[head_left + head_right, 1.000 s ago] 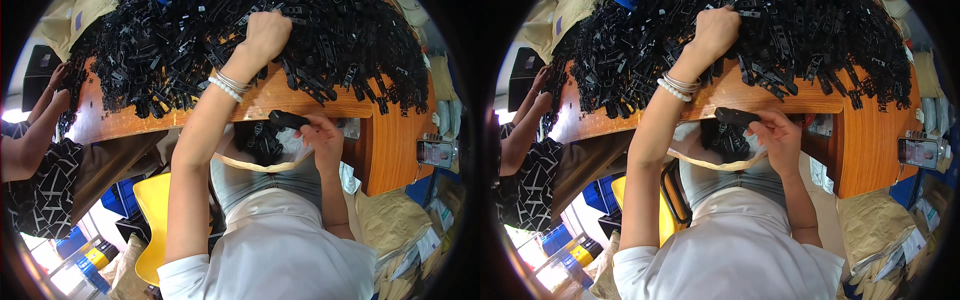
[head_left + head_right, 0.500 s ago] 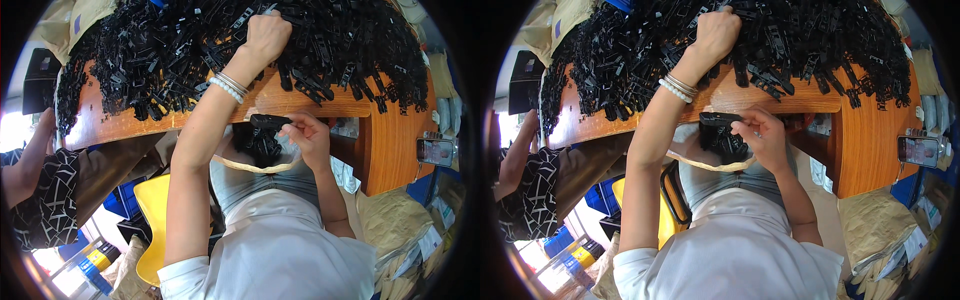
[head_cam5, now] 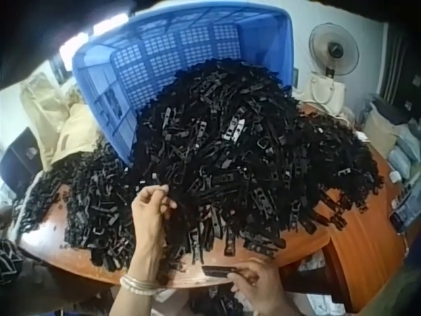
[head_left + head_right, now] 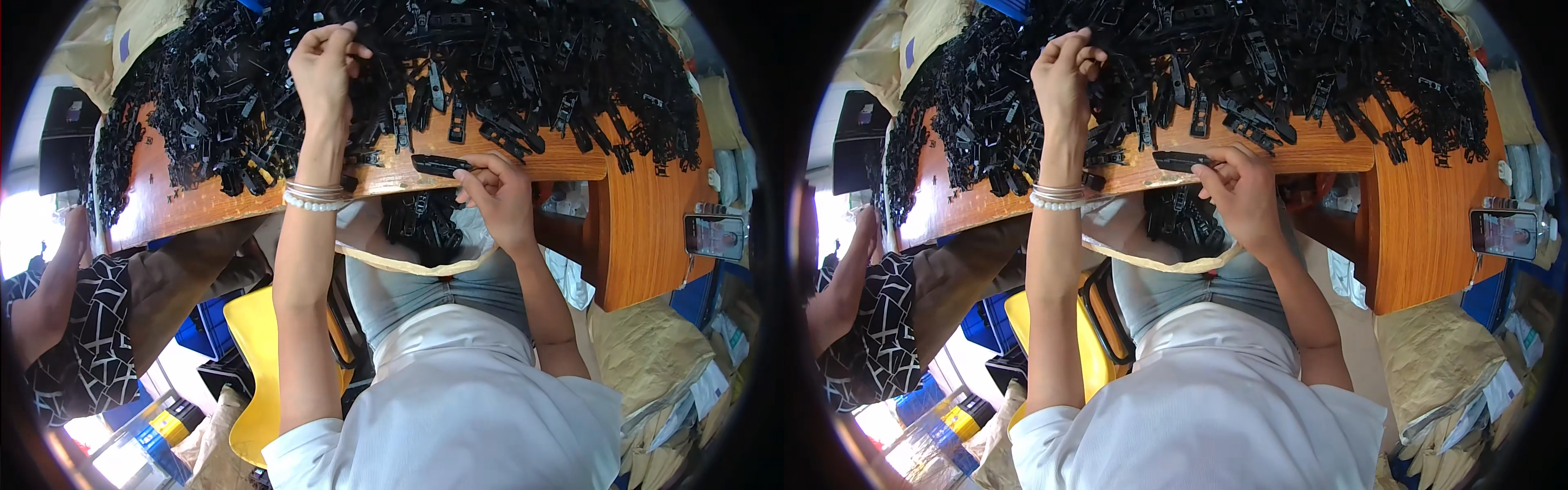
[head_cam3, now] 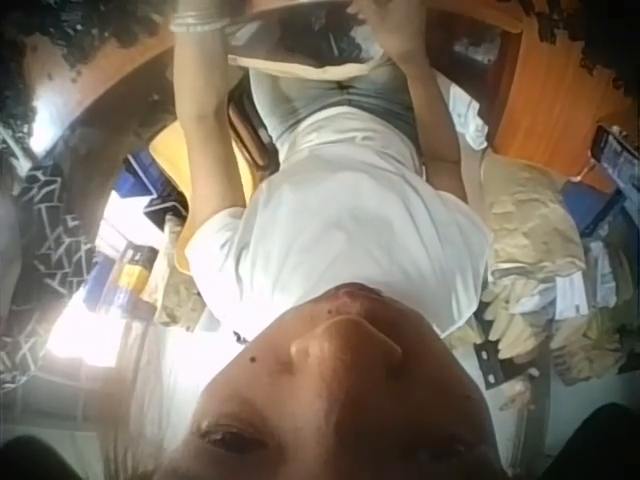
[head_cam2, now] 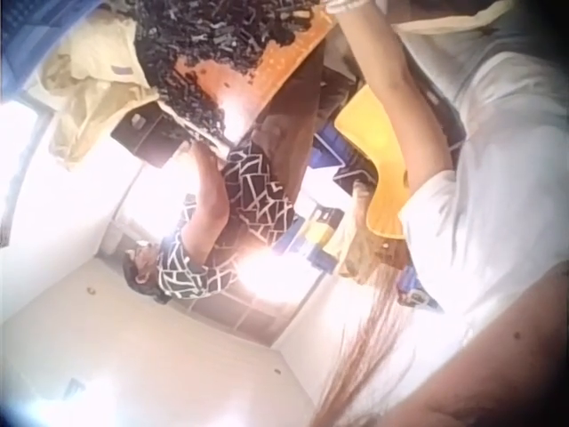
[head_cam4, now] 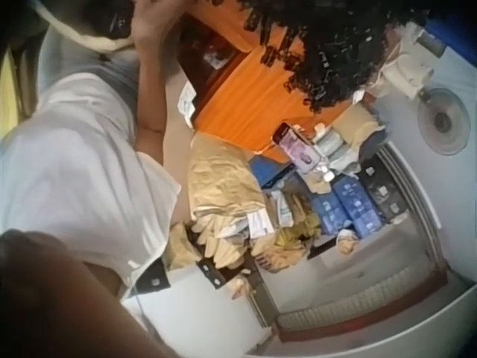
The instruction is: Assembling and inspecting small black plastic components and placing them into a collection bag.
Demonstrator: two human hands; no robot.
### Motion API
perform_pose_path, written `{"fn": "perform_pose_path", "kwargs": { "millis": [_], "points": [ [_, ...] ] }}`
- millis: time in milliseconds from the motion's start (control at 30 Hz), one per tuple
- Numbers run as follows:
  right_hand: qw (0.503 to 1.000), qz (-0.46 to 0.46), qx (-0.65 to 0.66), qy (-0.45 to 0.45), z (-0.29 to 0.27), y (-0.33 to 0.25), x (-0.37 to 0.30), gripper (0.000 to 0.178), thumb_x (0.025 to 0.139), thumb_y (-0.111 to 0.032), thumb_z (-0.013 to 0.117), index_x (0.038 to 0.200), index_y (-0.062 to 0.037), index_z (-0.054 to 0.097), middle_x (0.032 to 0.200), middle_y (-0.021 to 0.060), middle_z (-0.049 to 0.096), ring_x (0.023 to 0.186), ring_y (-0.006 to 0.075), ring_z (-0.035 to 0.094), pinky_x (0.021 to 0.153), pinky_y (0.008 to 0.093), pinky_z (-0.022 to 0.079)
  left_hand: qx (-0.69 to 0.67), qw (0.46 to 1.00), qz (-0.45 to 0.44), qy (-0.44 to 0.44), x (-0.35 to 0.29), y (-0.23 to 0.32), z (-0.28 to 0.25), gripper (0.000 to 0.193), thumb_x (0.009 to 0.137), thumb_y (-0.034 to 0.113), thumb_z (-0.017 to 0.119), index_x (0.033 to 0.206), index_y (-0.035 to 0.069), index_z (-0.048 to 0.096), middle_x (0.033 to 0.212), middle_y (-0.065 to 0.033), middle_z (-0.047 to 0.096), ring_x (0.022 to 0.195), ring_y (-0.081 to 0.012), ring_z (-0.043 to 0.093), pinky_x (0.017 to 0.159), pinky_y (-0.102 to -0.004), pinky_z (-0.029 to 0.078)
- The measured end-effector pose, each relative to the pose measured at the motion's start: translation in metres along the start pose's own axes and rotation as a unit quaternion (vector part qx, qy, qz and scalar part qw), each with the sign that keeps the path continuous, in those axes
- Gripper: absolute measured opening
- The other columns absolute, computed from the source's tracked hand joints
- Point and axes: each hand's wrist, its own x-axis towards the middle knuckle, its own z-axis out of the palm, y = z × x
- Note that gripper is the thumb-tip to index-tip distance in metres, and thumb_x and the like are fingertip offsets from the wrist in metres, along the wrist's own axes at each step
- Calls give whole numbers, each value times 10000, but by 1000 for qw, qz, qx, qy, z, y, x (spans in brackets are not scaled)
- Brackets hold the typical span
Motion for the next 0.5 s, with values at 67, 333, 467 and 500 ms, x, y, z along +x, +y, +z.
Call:
{"fn": "perform_pose_path", "kwargs": {
  "millis": [67,333,467,500],
  "points": [
    [999,-18,35,-3,-1,2,-1,195,802,-60,586,958,53,557,628,60,604,577,76,577,506,182,427,-8,1000,-7,-1,-1,1,-9,148,767,32,586,864,-57,521,647,-88,582,524,-119,560,442,-181,381],
    [966,-112,232,-3,-14,2,-9,208,796,15,542,998,64,542,714,136,611,603,139,597,509,218,451,-67,977,-172,-103,-71,24,-30,251,770,-87,489,1020,-101,481,866,-196,580,841,-299,623,731,-299,548],
    [979,-141,135,-49,-13,-28,-18,216,766,67,549,981,84,538,835,142,588,650,175,620,543,236,492,18,964,-157,-215,-113,39,-15,366,788,-80,477,1153,-73,456,1027,-184,585,833,-188,619,692,-211,501],
    [979,-141,135,-50,-11,-31,-19,216,766,67,549,981,84,538,835,142,588,650,175,620,543,236,492,138,949,-109,-264,-115,38,-22,409,770,-85,472,1174,-24,479,1012,-99,607,703,-111,581,583,-163,425]
  ]
}}
